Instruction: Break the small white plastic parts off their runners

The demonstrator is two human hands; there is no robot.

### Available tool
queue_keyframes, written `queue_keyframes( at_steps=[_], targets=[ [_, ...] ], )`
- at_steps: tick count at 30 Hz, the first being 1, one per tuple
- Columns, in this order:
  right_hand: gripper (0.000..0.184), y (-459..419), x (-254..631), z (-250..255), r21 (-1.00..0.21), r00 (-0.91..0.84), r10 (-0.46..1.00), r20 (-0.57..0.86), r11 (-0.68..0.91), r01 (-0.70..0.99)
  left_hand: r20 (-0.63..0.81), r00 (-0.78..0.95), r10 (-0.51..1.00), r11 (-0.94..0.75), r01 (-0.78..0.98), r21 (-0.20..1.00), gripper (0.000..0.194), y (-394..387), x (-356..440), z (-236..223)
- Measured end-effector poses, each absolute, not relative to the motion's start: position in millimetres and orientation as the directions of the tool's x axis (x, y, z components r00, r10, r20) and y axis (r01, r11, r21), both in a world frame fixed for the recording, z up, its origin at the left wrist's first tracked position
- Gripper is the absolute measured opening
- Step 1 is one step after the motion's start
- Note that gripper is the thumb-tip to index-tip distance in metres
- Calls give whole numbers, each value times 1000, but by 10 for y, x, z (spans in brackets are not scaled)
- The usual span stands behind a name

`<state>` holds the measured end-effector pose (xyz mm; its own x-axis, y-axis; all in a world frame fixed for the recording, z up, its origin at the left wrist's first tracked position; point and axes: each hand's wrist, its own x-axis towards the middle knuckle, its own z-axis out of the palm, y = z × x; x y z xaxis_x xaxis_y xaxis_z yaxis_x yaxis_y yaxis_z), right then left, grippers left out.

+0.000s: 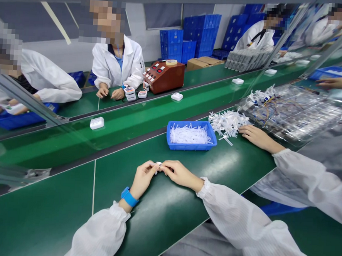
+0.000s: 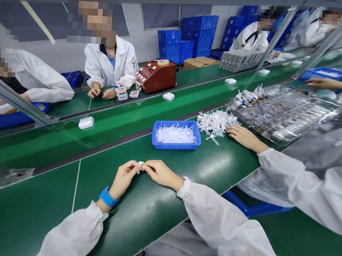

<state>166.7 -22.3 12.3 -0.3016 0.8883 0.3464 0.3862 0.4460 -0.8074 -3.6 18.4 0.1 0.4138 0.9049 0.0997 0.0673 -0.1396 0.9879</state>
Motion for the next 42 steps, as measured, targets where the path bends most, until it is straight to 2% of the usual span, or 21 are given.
queue_keyframes(
  at_steps=[10, 23, 42],
  targets=[
    [30, -212, 1674, 64, -837, -192, 921, 340, 389, 385, 87, 311, 946, -91, -2, 996, 27, 160, -25, 35],
    [28, -229, 1646, 54, -834, -166, 913, 373, 408, 371, 108, 326, 939, -109, -13, 994, 26, 180, -33, -4],
    [30, -224, 1678, 87, -813, -259, 900, 351, 430, 393, 145, 378, 914, -165, 21, 986, 14, 165, -44, 6]
  ],
)
